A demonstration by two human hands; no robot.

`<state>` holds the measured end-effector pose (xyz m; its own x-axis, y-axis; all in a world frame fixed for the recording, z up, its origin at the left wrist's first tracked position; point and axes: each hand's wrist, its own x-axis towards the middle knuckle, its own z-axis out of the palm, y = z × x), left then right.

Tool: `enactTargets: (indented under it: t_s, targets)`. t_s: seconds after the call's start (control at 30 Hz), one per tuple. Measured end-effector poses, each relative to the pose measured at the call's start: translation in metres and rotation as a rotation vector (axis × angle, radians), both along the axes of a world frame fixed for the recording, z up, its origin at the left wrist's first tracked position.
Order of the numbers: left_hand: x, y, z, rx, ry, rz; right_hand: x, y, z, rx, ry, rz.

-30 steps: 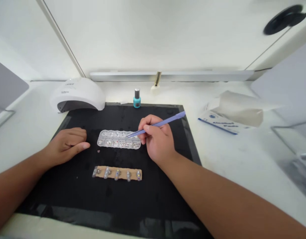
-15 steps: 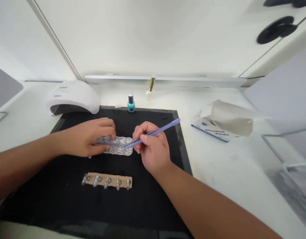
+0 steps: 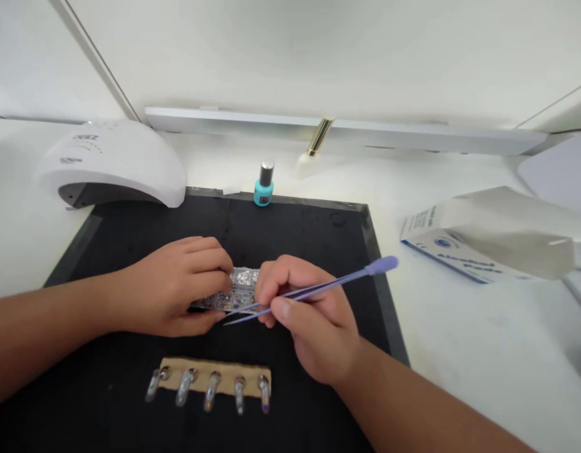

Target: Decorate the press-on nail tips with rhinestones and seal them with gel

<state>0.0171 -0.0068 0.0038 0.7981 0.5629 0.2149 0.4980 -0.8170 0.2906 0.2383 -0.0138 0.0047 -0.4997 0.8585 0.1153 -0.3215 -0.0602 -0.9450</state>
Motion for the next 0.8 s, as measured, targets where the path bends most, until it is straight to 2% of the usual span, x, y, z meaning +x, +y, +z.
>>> enactTargets:
  t_s: [0.17, 0.3, 0.37, 0.47, 0.6, 0.67, 0.73, 0.8]
  targets:
    - [0.002, -0.001, 0.001, 0.0, -0.058, 0.031, 0.0, 0.002, 0.002, -0.113, -0.027, 0.053]
    - [0.001, 0.002, 0.003, -0.166, -0.162, 0.027, -0.001, 0.004, 0.002, -0.135, -0.006, 0.061]
    - [0.0, 0.004, 0.004, -0.276, -0.227, 0.039, -0.001, 0.003, 0.002, -0.089, -0.016, 0.035]
    - [-0.002, 0.006, 0.006, -0.383, -0.294, 0.053, 0.001, 0.001, 0.004, 0.118, -0.124, -0.022]
    - [-0.003, 0.009, 0.008, -0.443, -0.323, 0.04, 0.007, 0.002, 0.005, 0.555, -0.438, 0.006]
    - [-0.003, 0.009, 0.007, -0.468, -0.331, 0.036, 0.008, 0.005, 0.004, 0.746, -0.478, 0.038]
    - [-0.003, 0.009, 0.007, -0.485, -0.332, 0.033, 0.008, 0.007, 0.003, 0.858, -0.473, 0.089]
    - [-0.004, 0.009, 0.008, -0.491, -0.333, 0.034, 0.007, 0.006, 0.006, 0.886, -0.542, 0.126]
